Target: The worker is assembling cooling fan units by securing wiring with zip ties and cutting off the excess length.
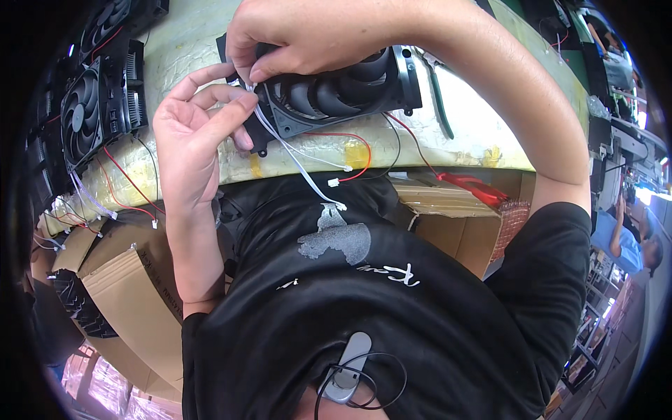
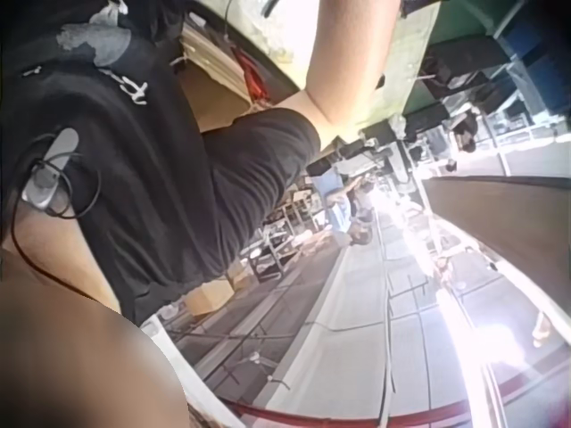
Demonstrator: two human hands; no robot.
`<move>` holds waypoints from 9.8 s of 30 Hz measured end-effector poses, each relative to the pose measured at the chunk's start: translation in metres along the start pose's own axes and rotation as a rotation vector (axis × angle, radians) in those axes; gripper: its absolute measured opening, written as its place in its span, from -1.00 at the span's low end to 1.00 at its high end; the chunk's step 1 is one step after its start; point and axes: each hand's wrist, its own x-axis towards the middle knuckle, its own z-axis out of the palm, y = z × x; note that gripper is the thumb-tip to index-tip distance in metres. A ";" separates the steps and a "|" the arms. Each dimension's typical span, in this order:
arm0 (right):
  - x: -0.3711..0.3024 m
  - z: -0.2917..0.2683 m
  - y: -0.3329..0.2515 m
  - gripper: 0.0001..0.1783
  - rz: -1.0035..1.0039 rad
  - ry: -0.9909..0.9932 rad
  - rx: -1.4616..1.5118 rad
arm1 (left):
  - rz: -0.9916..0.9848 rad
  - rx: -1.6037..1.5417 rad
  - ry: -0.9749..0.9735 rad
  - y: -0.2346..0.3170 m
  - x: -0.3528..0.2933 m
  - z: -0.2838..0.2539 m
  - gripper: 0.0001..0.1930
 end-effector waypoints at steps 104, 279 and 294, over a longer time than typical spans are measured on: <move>-0.064 0.084 -0.081 -0.33 0.535 0.405 -0.725 | 0.632 0.192 0.168 -0.042 0.007 -0.009 -0.94; -0.231 -0.080 0.249 -0.47 0.577 1.721 0.867 | -0.067 -0.357 1.052 0.075 0.495 -0.010 -0.07; -0.081 -0.134 0.019 -0.05 0.075 1.114 -0.341 | 0.689 -0.347 0.110 0.114 0.140 0.062 -0.60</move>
